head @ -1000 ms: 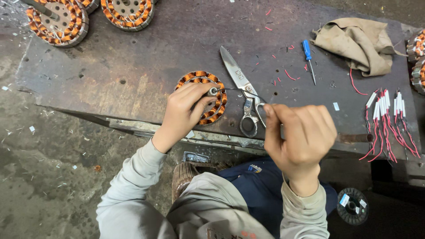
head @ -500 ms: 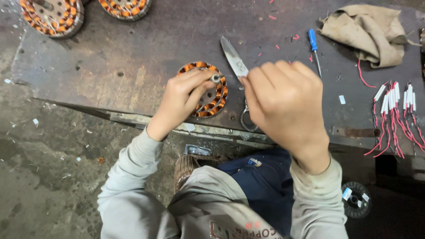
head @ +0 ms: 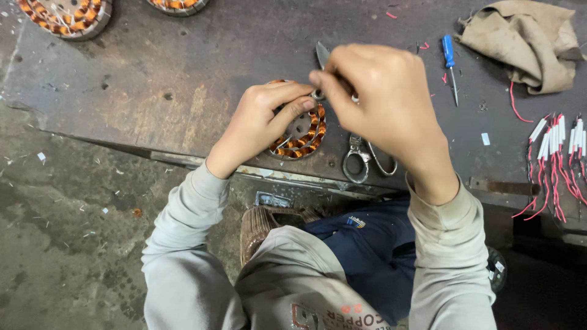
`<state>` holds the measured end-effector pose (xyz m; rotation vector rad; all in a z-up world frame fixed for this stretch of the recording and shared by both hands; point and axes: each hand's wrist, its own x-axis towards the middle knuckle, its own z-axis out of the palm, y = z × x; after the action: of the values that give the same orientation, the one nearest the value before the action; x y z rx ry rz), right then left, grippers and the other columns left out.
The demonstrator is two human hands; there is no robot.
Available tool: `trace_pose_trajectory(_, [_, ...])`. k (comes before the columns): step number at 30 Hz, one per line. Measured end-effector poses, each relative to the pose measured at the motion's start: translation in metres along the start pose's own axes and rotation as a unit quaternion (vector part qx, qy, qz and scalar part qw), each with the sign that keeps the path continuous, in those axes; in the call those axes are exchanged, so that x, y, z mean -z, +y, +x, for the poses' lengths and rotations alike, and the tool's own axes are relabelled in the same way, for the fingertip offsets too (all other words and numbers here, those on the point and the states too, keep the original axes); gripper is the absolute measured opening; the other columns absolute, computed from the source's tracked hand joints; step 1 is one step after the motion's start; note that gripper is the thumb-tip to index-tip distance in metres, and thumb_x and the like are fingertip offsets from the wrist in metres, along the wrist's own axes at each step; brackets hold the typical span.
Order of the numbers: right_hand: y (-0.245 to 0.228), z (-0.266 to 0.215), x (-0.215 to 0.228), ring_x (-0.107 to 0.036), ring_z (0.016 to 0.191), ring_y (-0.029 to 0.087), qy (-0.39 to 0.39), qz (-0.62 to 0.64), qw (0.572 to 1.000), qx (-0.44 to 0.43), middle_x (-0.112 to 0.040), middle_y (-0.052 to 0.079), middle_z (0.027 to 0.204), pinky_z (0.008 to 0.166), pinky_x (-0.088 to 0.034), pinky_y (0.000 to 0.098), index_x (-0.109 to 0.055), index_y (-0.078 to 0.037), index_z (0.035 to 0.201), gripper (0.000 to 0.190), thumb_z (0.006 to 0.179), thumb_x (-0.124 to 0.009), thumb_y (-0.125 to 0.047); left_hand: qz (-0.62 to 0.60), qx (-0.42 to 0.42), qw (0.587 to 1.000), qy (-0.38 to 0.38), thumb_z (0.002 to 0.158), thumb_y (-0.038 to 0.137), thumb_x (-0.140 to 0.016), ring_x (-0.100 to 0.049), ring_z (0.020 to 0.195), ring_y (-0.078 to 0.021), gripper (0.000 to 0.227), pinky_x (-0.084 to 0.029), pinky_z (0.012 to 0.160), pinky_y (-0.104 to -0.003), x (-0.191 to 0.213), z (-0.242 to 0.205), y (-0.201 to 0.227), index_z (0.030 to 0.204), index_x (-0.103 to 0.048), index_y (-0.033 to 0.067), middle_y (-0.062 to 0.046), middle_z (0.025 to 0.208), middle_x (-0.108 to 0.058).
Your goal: The person sits at a workbench and uses shears to cut and strip wires. They then insert the prepared wires into slots on a circular copper-wound stator component and secure them.
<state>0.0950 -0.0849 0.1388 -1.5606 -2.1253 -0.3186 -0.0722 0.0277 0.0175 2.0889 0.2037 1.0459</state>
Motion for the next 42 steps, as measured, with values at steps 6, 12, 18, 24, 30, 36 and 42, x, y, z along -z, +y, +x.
trace_pose_trajectory(6, [0.010,0.001,-0.009,-0.063,0.073,0.030,0.010,-0.006,0.999,-0.034,-0.062,0.010,0.075,0.065,-0.045,0.0405,-0.063,-0.002,0.085,0.026,0.105,-0.075,-0.013,-0.018,-0.007,1.000,0.009,0.102,0.015,-0.071,-0.073,0.095,-0.0298,0.021,-0.057,0.083,-0.037,0.000,0.001,0.001,0.116,-0.071,-0.0007,-0.015,0.106,-0.075])
trace_pose_trajectory(12, [0.012,0.002,-0.016,-0.063,0.076,0.033,-0.019,-0.026,0.999,0.009,-0.060,0.011,0.076,0.066,-0.046,0.0425,-0.061,-0.003,0.082,0.029,0.104,-0.075,-0.014,-0.008,-0.013,1.000,0.010,0.101,0.013,-0.071,-0.072,0.094,-0.0316,0.019,-0.056,0.084,-0.038,0.000,0.000,0.002,0.113,-0.071,-0.0013,-0.015,0.103,-0.075])
trace_pose_trajectory(18, [0.009,0.003,-0.016,-0.064,0.076,0.033,-0.038,-0.009,0.999,0.025,-0.061,0.011,0.076,0.067,-0.047,0.0440,-0.061,-0.003,0.082,0.029,0.104,-0.074,-0.015,-0.020,-0.022,1.000,-0.003,0.102,0.012,-0.069,-0.075,0.095,-0.0307,0.018,-0.058,0.083,-0.037,0.001,-0.002,0.000,0.114,-0.070,-0.0009,-0.013,0.101,-0.076])
trace_pose_trajectory(24, [0.001,0.002,-0.015,-0.063,0.072,0.030,0.005,0.060,0.997,-0.043,-0.062,0.012,0.081,0.065,-0.046,0.0399,-0.062,0.000,0.087,0.026,0.107,-0.075,-0.010,-0.005,-0.031,0.999,-0.005,0.101,0.013,-0.071,-0.074,0.093,-0.0316,0.020,-0.058,0.081,-0.037,0.001,-0.004,0.000,0.114,-0.071,-0.0018,-0.016,0.102,-0.074])
trace_pose_trajectory(30, [-0.007,-0.015,-0.003,-0.067,0.079,0.026,0.019,0.114,0.993,-0.034,-0.067,0.012,0.087,0.072,-0.050,0.0358,-0.066,0.001,0.096,0.015,0.105,-0.077,-0.004,-0.004,-0.033,0.999,-0.012,0.101,0.012,-0.071,-0.074,0.090,-0.0303,0.017,-0.057,0.080,-0.036,0.001,-0.003,0.000,0.112,-0.071,-0.0008,-0.014,0.099,-0.075])
trace_pose_trajectory(36, [-0.008,-0.023,-0.006,-0.067,0.087,0.031,0.009,0.106,0.994,-0.023,-0.067,0.013,0.095,0.076,-0.051,0.0389,-0.065,0.000,0.102,0.012,0.100,-0.076,-0.002,-0.001,-0.008,1.000,-0.014,0.100,0.010,-0.070,-0.073,0.086,-0.0289,0.017,-0.056,0.077,-0.035,0.001,-0.004,0.002,0.114,-0.072,-0.0006,-0.014,0.095,-0.075])
trace_pose_trajectory(42, [-0.016,-0.025,-0.020,-0.062,0.090,0.034,0.032,0.037,0.998,0.027,-0.062,0.014,0.096,0.079,-0.051,0.0430,-0.062,0.002,0.103,0.015,0.092,-0.071,0.006,-0.016,-0.011,1.000,-0.007,0.103,0.009,-0.068,-0.075,0.093,-0.0269,0.017,-0.058,0.082,-0.033,-0.001,-0.006,-0.001,0.117,-0.070,-0.0009,-0.014,0.103,-0.076])
